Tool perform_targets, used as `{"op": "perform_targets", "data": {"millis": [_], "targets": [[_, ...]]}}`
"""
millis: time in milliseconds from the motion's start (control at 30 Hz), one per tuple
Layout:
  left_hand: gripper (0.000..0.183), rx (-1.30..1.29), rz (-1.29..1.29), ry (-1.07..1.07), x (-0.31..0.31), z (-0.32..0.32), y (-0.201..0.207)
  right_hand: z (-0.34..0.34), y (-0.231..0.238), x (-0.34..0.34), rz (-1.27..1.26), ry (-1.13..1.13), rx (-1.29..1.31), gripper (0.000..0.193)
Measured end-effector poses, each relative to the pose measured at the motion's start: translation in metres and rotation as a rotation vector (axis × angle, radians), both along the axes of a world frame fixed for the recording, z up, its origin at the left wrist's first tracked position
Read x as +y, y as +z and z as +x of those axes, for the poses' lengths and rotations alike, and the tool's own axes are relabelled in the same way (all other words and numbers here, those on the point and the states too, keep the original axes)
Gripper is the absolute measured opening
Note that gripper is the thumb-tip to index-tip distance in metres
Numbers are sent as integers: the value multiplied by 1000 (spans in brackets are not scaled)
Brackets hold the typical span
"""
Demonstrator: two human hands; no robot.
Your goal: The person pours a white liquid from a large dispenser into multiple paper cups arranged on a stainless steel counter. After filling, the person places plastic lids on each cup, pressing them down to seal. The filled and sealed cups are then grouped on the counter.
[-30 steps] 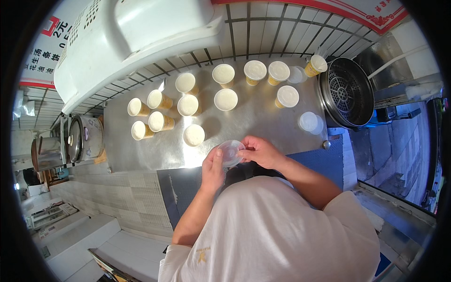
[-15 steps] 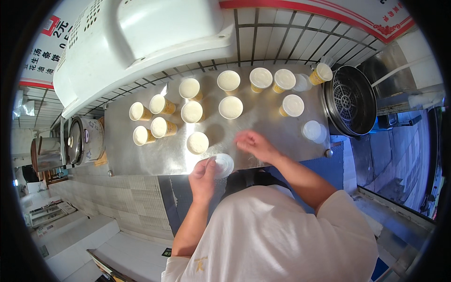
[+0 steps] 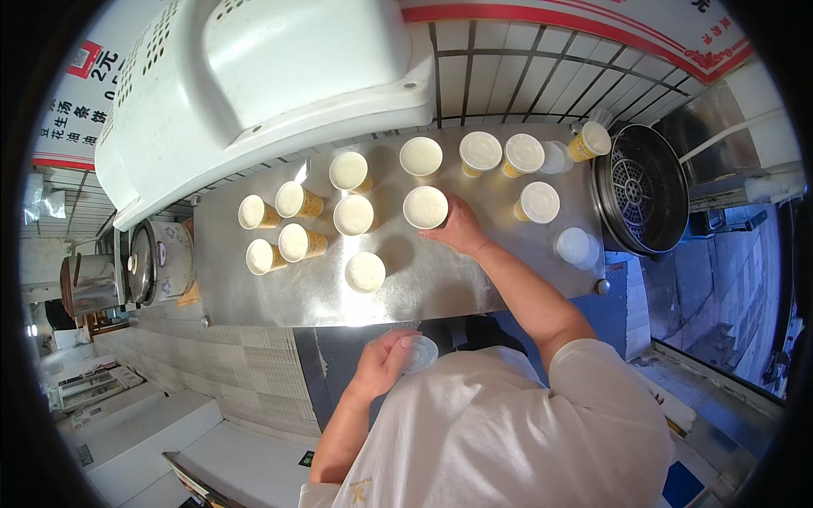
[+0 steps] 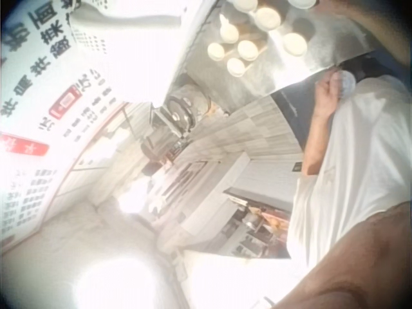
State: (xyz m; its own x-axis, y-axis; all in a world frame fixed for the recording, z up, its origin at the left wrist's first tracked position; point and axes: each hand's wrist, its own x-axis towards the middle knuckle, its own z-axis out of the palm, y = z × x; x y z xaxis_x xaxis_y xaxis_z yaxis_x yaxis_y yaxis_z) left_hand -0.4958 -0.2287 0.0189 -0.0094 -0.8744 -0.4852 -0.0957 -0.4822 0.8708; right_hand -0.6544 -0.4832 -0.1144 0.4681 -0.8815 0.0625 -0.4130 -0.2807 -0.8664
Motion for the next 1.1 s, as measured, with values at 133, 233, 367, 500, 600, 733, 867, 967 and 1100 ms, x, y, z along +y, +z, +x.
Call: {"op": "perform_targets", "data": {"millis": [133,233,367,500,600,733,867,967,1100], "targets": [[23,21,7,-29,1,6,-3,0,11,0,-1,21,-44,63],[21,10,13,-13,0,9,-4,-5,11,5,12,-3,-25,60],[17,-43,2,256,-19,4,-11,-26,1,20,-56,-54,-2,55],[15,-505,-287,482,-81,-11,-31,-52,-8,40,-126,-22,78,66],[15,-872,-785,284,-130,-29,-46,-61,-13,55,-202,-35,121,68],[33,-996,-1065,-77,-149,-59,-58,-72,-15,68,-221,0,61,67],[36,-1019,-1147,-223,-133,-81,-67,-81,-16,75,-178,-36,4,55],[33,-1027,-1175,-233,-125,-91,-69,-86,-15,75,-155,5,-11,52],[45,-1037,-1176,-221,-122,-88,-62,-87,-13,76,-162,17,-16,52]]}}
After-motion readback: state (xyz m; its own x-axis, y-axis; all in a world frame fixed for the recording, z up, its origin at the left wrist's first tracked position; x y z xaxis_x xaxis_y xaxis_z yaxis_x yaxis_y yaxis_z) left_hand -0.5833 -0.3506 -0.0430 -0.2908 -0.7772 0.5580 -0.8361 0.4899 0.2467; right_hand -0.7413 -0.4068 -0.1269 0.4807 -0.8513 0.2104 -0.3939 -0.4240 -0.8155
